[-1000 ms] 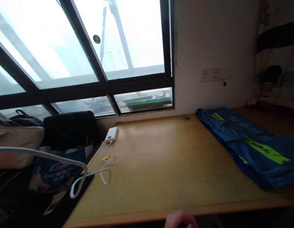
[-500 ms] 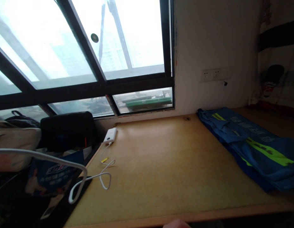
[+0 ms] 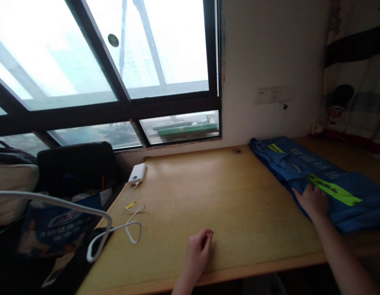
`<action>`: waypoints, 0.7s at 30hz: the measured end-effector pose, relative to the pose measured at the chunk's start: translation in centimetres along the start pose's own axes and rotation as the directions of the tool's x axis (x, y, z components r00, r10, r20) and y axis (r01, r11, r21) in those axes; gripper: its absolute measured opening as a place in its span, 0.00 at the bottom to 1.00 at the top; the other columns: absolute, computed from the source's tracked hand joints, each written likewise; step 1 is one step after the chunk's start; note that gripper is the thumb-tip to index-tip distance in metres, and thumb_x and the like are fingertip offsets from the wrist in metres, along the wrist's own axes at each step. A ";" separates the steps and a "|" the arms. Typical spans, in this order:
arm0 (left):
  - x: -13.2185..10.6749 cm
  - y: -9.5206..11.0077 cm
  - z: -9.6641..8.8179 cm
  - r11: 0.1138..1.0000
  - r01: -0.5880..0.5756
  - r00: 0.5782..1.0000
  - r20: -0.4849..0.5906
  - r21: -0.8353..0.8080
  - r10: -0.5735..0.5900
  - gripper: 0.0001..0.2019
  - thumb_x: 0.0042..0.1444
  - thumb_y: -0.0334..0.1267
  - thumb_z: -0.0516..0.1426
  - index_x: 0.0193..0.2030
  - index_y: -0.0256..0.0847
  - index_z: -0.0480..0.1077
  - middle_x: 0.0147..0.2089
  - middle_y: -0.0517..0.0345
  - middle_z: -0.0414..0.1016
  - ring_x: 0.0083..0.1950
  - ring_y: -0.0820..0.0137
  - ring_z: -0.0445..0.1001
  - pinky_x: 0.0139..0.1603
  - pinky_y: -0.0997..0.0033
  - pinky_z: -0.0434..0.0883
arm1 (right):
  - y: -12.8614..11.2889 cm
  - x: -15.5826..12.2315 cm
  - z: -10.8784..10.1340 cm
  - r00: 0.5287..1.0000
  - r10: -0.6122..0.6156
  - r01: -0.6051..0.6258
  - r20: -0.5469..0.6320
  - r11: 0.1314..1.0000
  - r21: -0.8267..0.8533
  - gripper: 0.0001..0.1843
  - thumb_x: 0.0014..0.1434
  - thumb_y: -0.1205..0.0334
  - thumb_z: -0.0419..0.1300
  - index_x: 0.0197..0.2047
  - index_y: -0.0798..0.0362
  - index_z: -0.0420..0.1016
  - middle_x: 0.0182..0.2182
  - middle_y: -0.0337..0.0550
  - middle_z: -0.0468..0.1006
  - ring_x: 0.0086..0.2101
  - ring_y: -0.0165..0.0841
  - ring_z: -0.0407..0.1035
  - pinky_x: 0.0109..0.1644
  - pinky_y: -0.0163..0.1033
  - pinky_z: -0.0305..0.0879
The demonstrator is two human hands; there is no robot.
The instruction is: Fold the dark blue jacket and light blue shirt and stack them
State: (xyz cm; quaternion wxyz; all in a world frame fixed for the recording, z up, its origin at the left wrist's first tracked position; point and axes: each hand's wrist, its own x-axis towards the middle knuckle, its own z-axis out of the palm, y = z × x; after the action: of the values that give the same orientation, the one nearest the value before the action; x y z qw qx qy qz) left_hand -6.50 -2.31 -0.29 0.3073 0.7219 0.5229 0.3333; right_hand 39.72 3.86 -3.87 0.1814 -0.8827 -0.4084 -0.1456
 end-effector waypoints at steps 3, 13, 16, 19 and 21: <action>0.0 0.0 -0.1 0.999 0.015 1.000 -0.005 -0.037 -0.015 0.13 0.55 0.40 0.48 0.31 0.37 0.71 0.21 0.59 0.68 0.23 0.74 0.64 0.25 0.78 0.58 | 0.1 -0.2 0.6 0.998 0.033 -0.034 0.059 0.999 0.016 0.38 0.50 0.39 0.46 0.44 0.69 0.68 0.32 0.68 0.70 0.34 0.52 0.65 0.30 0.47 0.57; -0.1 -0.3 -0.2 0.998 0.019 1.000 0.019 -0.059 -0.018 0.13 0.55 0.42 0.48 0.32 0.37 0.71 0.20 0.61 0.65 0.23 0.74 0.62 0.25 0.77 0.60 | -5.2 -4.3 -7.4 0.951 -0.262 0.300 -0.164 0.913 0.276 0.18 0.53 0.63 0.48 0.42 0.50 0.75 0.28 0.48 0.69 0.31 0.40 0.63 0.32 0.43 0.57; -0.4 -0.7 -0.1 0.999 -0.007 1.000 -0.016 -0.036 0.006 0.11 0.54 0.38 0.49 0.40 0.38 0.69 0.27 0.57 0.70 0.28 0.72 0.68 0.30 0.74 0.66 | -9.4 -11.7 -13.0 0.860 -0.362 0.507 -0.360 0.686 0.522 0.15 0.51 0.67 0.50 0.34 0.44 0.77 0.27 0.45 0.65 0.35 0.41 0.63 0.39 0.47 0.59; -0.5 -0.7 -0.2 0.996 -0.065 0.977 -0.200 0.055 0.075 0.23 0.51 0.35 0.52 0.55 0.38 0.57 0.51 0.47 0.65 0.51 0.64 0.65 0.49 0.63 0.65 | -11.5 -19.1 -17.4 0.847 -0.387 0.498 -0.365 0.336 0.799 0.17 0.51 0.66 0.52 0.39 0.34 0.72 0.37 0.42 0.67 0.40 0.43 0.65 0.38 0.48 0.62; -0.5 -0.4 -0.3 0.990 -0.058 0.938 -0.333 0.131 0.099 0.32 0.49 0.34 0.53 0.61 0.37 0.47 0.61 0.44 0.51 0.62 0.60 0.50 0.58 0.56 0.55 | -11.5 -22.0 -18.8 0.870 -0.426 0.379 -0.246 0.261 0.888 0.20 0.52 0.62 0.50 0.46 0.31 0.65 0.33 0.42 0.70 0.35 0.44 0.67 0.31 0.48 0.65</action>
State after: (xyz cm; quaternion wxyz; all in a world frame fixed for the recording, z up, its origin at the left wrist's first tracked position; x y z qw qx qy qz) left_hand -7.06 -2.61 -0.52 0.1556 0.6912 0.5576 0.4327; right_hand 15.04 -12.24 6.32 0.5859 -0.4999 -0.6323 0.0831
